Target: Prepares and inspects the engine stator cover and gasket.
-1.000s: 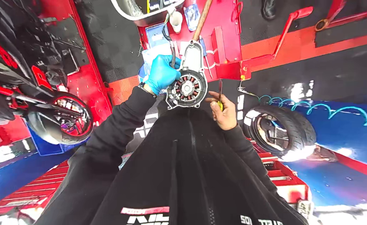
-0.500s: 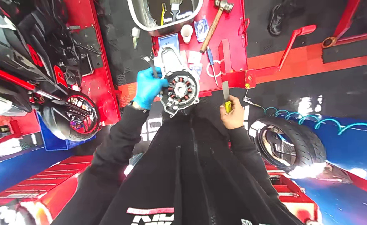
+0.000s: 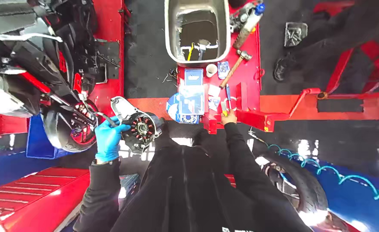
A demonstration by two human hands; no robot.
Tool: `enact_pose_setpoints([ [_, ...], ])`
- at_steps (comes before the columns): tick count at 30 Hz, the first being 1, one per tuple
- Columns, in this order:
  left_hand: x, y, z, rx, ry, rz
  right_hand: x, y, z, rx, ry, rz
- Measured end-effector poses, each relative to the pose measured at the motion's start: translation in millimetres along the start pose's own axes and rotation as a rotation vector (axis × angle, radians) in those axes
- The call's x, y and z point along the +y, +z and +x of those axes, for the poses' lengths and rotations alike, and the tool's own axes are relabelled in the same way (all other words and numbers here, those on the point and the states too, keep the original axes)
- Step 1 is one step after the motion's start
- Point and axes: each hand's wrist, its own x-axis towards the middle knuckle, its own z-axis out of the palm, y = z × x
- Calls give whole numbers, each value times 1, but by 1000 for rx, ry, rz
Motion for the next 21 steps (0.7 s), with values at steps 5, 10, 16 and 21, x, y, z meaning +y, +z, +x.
enact_pose_setpoints([
  [5,-29,-38,67,16,-22,59,-12,-21,-8,80,-50,-50],
  [10,-43,-78,167,-32,41,106,-103,-95,-115,622,-169,138],
  [16,8,-83,269,-235,149,98,-326,-19,-187,382,-624,584],
  [21,81,-29,333,-463,282,-24,-438,100,-172,-429,-732,928],
])
